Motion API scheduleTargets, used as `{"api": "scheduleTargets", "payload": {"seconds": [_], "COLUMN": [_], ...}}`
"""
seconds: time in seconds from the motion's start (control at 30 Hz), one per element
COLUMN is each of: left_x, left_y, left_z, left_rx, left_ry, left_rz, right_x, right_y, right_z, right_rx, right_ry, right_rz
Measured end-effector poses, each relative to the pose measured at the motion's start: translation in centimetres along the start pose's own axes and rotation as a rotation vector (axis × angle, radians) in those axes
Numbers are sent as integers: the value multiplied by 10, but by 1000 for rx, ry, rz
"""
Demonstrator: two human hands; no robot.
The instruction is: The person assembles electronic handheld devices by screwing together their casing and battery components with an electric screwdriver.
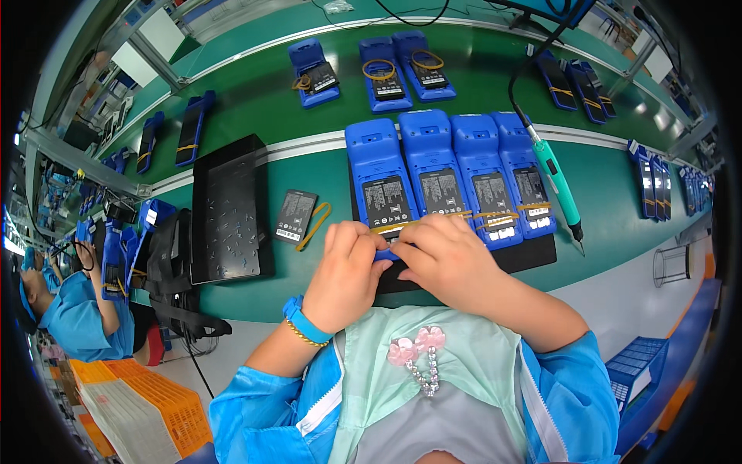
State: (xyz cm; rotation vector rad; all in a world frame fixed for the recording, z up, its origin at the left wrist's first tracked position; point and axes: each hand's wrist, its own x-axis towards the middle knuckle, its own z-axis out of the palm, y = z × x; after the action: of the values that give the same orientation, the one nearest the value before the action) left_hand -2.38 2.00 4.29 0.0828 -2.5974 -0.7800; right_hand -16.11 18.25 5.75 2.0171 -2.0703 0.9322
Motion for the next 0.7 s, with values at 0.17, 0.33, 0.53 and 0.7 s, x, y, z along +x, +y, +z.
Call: {"api": "scheduleTargets", "payload": {"seconds": [0.17,0.33,0.53,0.7], "left_x": [-14,-24,-4,-4], "left_y": [-9,-10,-5,-13], "left_z": [7,14,6,24], "left_rx": [-134,-1112,-1911,-2072], "left_ry": [104,398,-74,-95], "left_rz": [-81,-583,-737,-583], "right_x": [12,13,13,8], "right_y": [0,-1,-22,-26], "right_z": [23,26,6,-1], "right_rx": [-85,89,337,369], "right_ry": [94,64,89,136], "right_rz": [-30,49,260,209]}}
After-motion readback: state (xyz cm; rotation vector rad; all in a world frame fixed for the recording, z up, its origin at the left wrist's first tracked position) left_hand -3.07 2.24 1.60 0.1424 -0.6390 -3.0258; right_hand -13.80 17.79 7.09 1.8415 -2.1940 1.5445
